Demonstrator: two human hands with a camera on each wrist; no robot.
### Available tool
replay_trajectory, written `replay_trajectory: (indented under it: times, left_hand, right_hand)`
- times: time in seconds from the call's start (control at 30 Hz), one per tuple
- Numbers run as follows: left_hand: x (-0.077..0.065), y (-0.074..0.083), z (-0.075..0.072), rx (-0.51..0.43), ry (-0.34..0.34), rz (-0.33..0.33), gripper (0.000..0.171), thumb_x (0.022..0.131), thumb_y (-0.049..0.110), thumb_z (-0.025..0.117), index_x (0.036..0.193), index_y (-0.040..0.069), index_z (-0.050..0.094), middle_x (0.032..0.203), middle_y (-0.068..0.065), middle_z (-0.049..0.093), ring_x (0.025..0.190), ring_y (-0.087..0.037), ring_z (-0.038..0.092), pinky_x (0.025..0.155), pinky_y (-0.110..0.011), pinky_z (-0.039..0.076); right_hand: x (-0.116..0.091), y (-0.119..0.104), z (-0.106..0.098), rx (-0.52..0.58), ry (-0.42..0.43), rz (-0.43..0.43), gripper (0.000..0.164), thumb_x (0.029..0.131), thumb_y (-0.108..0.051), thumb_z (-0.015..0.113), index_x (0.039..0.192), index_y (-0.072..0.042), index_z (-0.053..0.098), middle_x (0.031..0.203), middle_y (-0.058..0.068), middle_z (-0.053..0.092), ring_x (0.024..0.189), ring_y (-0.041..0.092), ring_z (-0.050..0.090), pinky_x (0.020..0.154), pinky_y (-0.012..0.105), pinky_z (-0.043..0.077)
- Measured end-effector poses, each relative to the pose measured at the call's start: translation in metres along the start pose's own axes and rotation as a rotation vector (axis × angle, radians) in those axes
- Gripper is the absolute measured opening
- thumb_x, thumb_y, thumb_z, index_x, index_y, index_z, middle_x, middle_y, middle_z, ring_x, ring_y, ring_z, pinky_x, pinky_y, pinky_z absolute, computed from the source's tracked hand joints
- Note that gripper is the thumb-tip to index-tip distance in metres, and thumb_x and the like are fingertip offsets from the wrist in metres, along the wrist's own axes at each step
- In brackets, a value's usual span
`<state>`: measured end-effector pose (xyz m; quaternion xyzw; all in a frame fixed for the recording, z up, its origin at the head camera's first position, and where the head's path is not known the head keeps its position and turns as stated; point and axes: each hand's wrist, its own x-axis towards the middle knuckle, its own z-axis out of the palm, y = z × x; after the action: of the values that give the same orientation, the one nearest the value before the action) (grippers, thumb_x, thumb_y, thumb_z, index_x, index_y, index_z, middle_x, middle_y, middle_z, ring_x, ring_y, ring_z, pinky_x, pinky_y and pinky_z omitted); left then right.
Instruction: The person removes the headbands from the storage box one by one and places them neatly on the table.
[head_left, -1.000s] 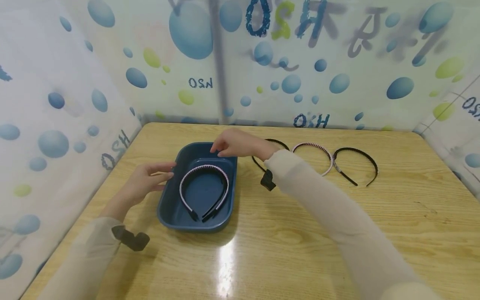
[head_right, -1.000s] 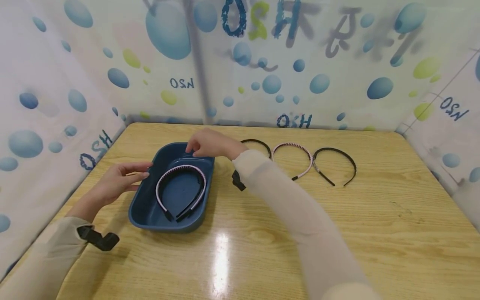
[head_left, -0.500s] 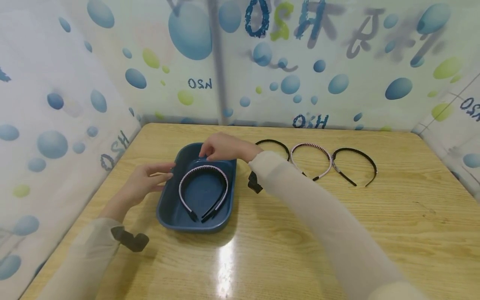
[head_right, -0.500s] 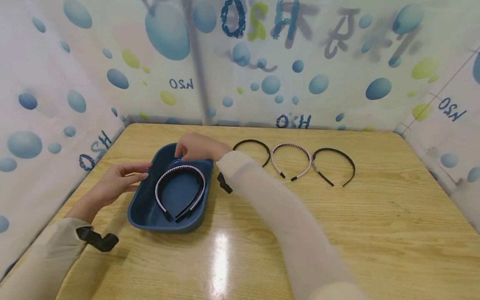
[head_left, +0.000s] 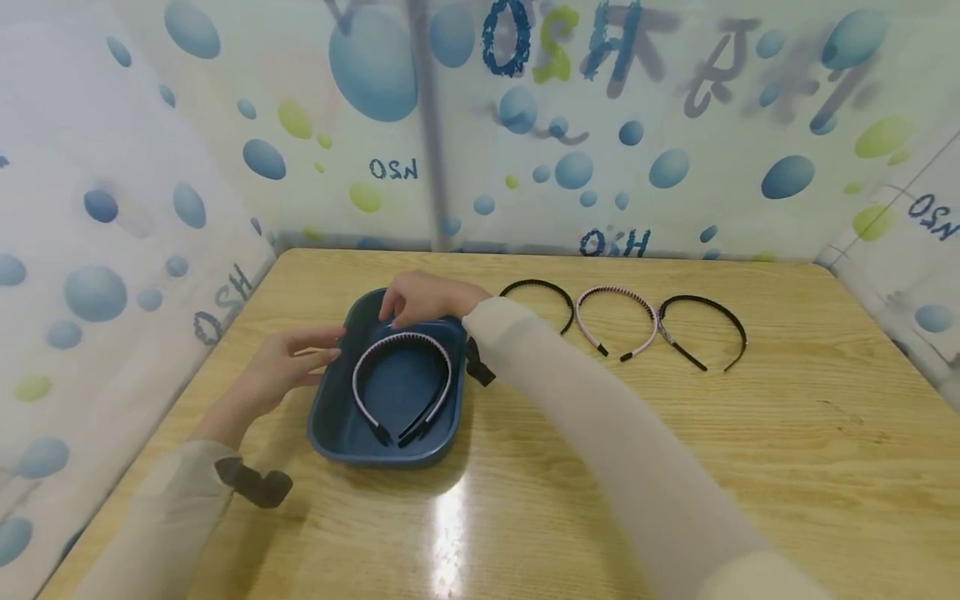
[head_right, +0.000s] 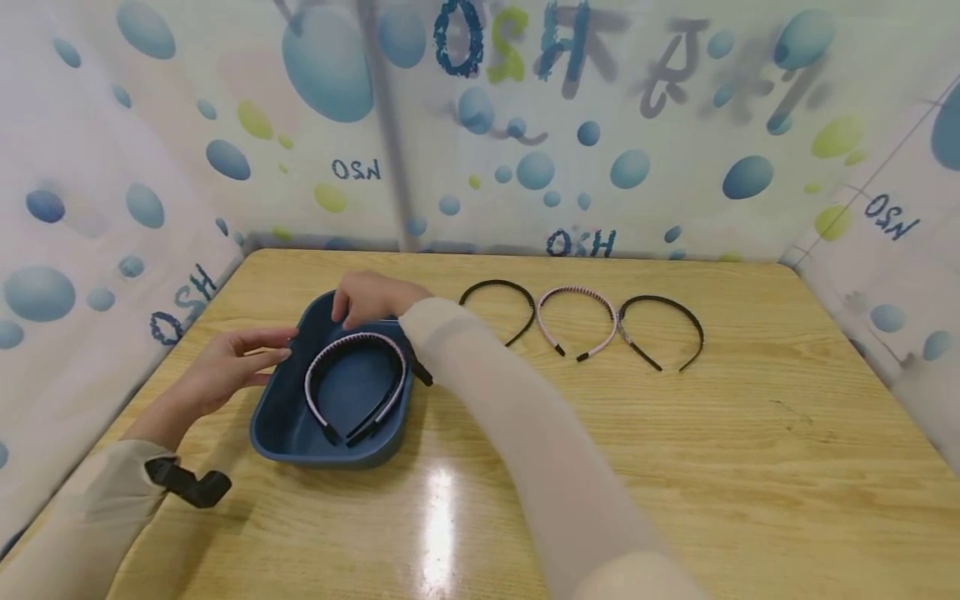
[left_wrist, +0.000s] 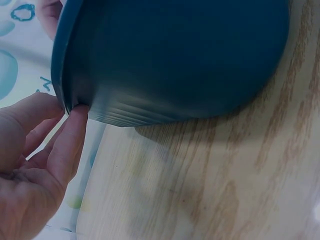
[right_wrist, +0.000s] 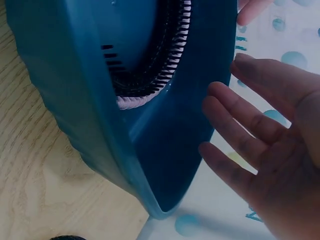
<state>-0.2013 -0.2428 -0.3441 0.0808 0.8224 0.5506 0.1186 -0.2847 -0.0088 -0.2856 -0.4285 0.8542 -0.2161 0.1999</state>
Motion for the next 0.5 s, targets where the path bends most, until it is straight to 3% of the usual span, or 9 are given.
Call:
replay_trajectory:
  times: [0.27,0.5]
  left_hand:
    - [-0.001,-0.002,-0.001,0.004,0.0,0.009,0.049,0.091,0.017,0.058,0.131,-0.007,0.044,0.136,-0.024,0.039,0.104,-0.002,0.052,0.079,-0.028,0.051]
    - [0.001,-0.002,-0.001,-0.008,-0.008,0.013,0.049,0.091,0.017,0.058,0.131,-0.007,0.044,0.137,-0.023,0.038,0.103,-0.001,0.052,0.079,-0.028,0.051]
  right_hand:
    - [0.009,0.0,0.003,0.032,-0.061,0.085,0.028,0.088,-0.01,0.061,0.116,-0.004,0.063,0.114,0.007,0.062,0.1,0.016,0.056,0.086,0.023,0.046]
    - [0.015,0.0,0.008,-0.013,-0.1,0.112,0.032,0.088,-0.011,0.062,0.119,-0.004,0.061,0.119,0.006,0.059,0.1,0.015,0.054,0.085,0.023,0.045]
